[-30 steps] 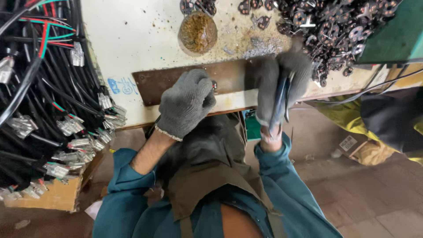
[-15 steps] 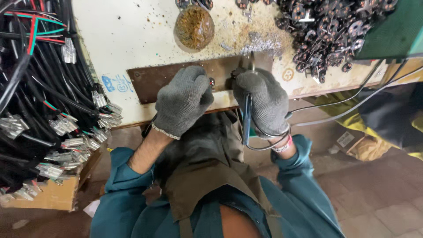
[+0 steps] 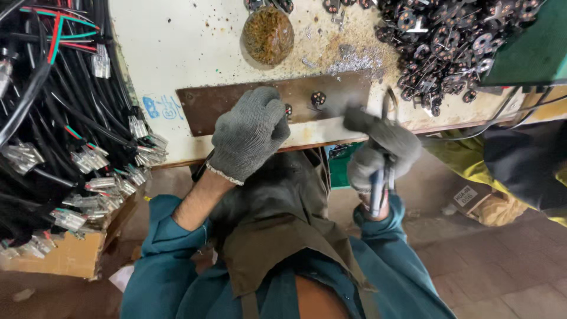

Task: The person solders wires onto small black electrical components at a workbench. They hold a component and wire in one hand, apply a soldering iron with the other, then place the finished part on a growing pile and pick up the next component and wire to repeat the process.

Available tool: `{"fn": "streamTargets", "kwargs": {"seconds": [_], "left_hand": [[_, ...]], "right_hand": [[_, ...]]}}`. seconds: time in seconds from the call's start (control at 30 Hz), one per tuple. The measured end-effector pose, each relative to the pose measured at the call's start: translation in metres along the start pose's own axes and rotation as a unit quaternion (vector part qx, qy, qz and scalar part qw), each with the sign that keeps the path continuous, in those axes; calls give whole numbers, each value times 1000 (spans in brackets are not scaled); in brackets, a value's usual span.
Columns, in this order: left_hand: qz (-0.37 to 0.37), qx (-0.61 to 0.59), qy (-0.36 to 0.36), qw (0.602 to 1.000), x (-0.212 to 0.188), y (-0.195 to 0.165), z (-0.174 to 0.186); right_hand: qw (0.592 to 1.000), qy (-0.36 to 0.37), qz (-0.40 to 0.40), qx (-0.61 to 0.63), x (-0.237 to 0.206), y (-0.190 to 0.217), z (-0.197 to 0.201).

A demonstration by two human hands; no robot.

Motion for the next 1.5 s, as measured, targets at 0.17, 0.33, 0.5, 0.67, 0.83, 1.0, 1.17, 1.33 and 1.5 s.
{"fn": "streamTargets", "kwargs": {"seconds": [0.17, 0.33, 0.5, 0.67, 0.83, 1.0, 1.17, 1.33, 1.5], "left_hand": [[21, -32, 21, 999, 4, 4, -4], [24, -44, 20, 999, 7, 8, -3], [32, -29, 42, 998, 1, 15, -6], [33, -32, 44, 998, -5, 18, -4], [28, -18, 58, 998, -5, 19, -3], [30, -29, 72, 997, -7, 22, -5], [34, -45, 62, 996, -6, 22, -3], [41, -60, 54, 996, -6, 21, 3], [12, -51, 11, 999, -5, 12, 6]], "right_hand": [[996, -71, -63, -1, -12, -28, -22], [997, -15, -36, -60, 4, -8, -40], [992, 34, -86, -83, 8, 6, -45], [992, 96, -43, -65, 7, 2, -64], [994, 75, 54, 64, 2, 2, -69], [976, 122, 157, -92, 1, 14, -64], [971, 230, 31, -61, 6, 1, -74], [980, 148, 121, -51, 10, 16, -72], [994, 38, -80, 64, 6, -13, -55]]}}
Point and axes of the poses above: each hand's wrist, its own x-axis towards the middle knuckle, its own z-axis out of the back of the hand, y = z × x, the point moved 8 cm from there along x, towards the middle knuckle, and after that the axes turned 8 degrees about -x, right-handed, at the moved point
